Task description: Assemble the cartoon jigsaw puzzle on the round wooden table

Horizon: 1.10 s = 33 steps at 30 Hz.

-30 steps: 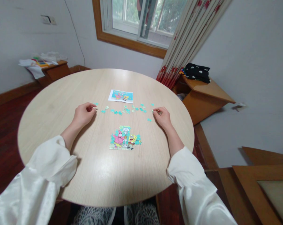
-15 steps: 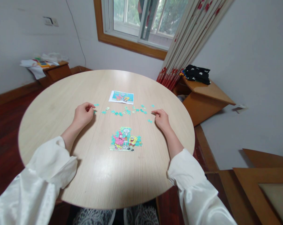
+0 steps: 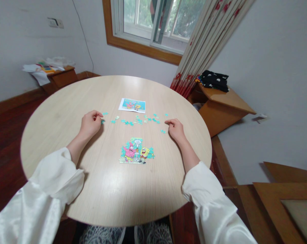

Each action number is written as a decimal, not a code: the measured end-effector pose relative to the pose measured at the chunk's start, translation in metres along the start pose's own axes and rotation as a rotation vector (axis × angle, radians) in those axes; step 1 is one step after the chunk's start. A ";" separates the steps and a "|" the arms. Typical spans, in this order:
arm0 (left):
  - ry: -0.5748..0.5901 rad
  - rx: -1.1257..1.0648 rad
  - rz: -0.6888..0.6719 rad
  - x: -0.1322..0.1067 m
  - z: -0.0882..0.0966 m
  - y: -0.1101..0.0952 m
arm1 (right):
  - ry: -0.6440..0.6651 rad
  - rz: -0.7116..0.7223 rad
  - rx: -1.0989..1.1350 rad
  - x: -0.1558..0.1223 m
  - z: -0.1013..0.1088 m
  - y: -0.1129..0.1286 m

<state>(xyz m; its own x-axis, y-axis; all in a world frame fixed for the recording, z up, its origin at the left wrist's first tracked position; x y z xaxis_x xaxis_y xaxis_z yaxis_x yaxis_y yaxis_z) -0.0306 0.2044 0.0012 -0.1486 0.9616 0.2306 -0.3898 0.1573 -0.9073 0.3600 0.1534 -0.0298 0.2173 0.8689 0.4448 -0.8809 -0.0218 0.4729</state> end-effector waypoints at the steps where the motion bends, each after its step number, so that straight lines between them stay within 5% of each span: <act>1: 0.004 -0.001 0.001 0.001 0.000 0.001 | -0.004 0.001 -0.001 0.000 0.000 0.000; 33: 0.023 0.000 -0.008 0.002 -0.001 0.004 | -0.015 0.006 -0.017 0.000 0.000 0.000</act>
<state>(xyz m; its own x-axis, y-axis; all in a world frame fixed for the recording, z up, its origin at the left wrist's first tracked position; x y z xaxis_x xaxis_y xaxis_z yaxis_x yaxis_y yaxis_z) -0.0312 0.2071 -0.0022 -0.1242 0.9653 0.2297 -0.3914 0.1651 -0.9053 0.3602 0.1530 -0.0297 0.2187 0.8611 0.4590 -0.8889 -0.0183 0.4578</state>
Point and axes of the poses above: each hand's wrist, its own x-axis towards the middle knuckle, its own z-axis out of the back of the hand, y = z × x, the point moved 3 cm from there along x, towards the middle knuckle, and after that the axes turned 13 degrees about -x, right-handed, at the moved point
